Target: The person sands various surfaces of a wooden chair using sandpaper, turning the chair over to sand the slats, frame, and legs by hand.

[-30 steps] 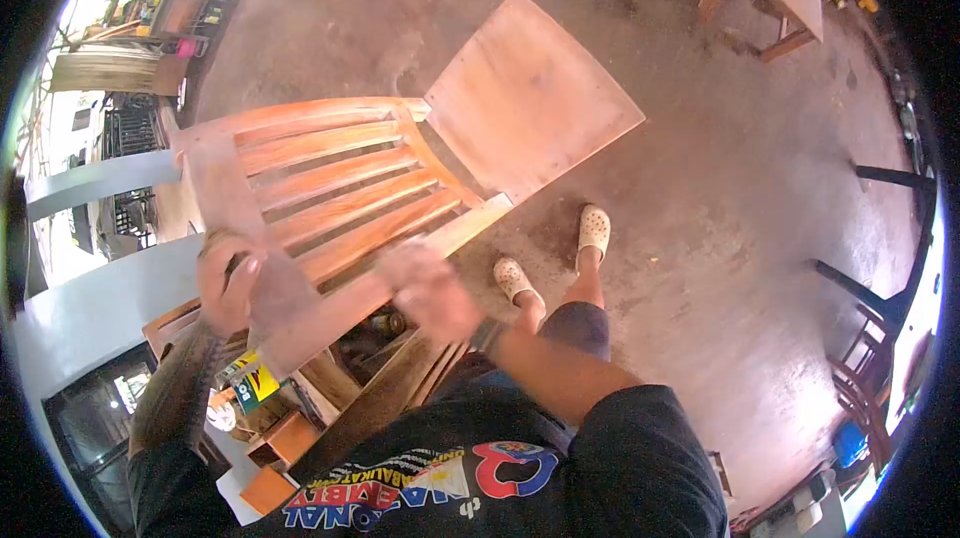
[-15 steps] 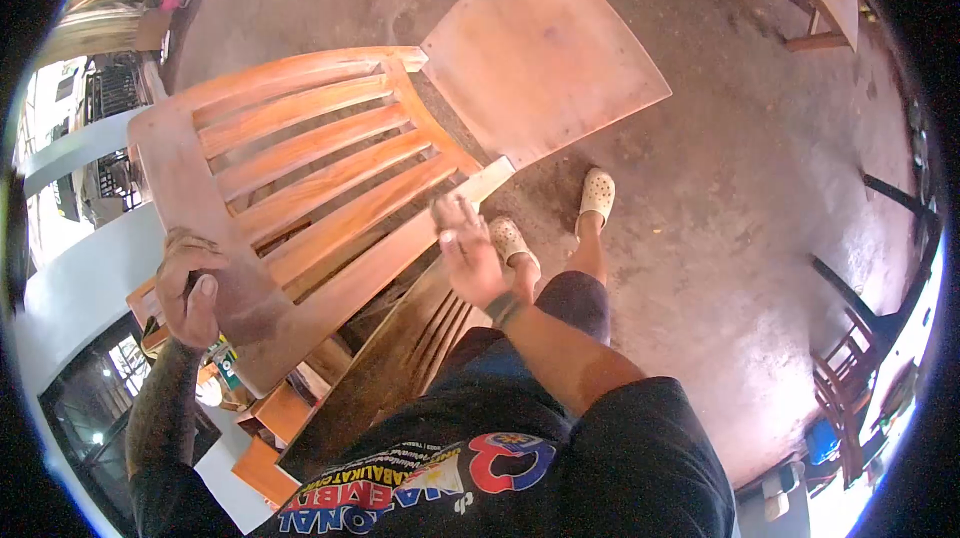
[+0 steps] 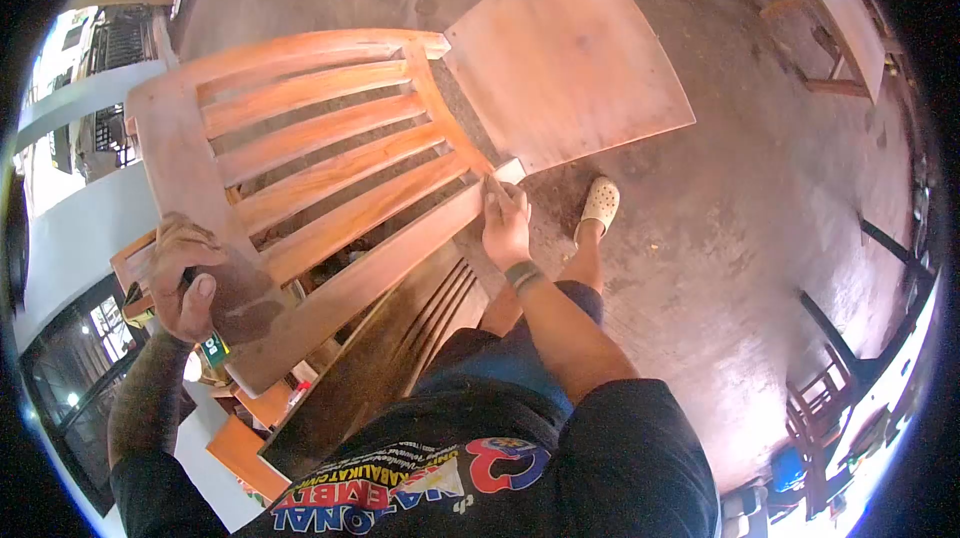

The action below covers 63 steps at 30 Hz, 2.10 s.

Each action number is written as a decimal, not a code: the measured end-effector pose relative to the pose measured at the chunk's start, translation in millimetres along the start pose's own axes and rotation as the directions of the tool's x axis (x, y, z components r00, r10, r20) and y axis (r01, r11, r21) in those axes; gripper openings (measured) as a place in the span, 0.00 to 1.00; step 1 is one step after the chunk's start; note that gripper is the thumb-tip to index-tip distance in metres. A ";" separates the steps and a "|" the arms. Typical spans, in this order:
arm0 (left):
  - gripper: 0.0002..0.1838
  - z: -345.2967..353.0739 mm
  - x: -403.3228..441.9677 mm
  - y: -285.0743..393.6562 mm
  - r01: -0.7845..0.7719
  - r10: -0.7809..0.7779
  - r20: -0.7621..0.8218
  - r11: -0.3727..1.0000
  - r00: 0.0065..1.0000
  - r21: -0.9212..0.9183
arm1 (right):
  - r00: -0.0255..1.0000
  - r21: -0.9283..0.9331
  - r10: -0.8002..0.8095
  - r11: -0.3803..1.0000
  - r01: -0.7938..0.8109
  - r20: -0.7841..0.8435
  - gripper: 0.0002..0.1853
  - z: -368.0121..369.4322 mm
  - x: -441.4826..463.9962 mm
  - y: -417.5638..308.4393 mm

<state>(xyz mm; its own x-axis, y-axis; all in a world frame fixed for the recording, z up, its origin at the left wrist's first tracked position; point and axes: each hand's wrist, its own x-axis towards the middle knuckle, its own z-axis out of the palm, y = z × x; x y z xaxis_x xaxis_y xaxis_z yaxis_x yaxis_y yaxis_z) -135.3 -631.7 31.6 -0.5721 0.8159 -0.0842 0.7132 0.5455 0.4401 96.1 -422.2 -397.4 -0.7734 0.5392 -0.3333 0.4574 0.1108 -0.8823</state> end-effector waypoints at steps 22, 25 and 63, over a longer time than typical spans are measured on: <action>0.19 -14.5 14.6 14.3 0.023 -0.026 0.112 0.999 0.993 0.024 | 0.203 -0.212 0.081 0.573 0.792 0.976 0.23 -25.9 205.0 83.0; 0.19 -16.1 20.2 18.3 0.017 -0.019 0.112 1.000 0.994 0.023 | -0.005 -0.042 0.086 0.529 0.848 0.996 0.26 -12.1 233.3 91.8; 0.18 -19.2 39.4 33.2 0.051 -0.062 0.182 0.997 0.981 0.065 | 0.789 -0.088 -0.005 0.993 0.074 0.615 0.22 -38.0 118.3 104.8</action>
<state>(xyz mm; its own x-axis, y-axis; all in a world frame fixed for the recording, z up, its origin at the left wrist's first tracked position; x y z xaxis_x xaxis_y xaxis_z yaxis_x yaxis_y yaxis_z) -142.0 -585.2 60.1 -0.5319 0.8017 -0.2728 0.7082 0.5977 0.3758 69.2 -315.1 -516.7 -0.8820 -0.0885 -0.4628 0.4352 0.2232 -0.8722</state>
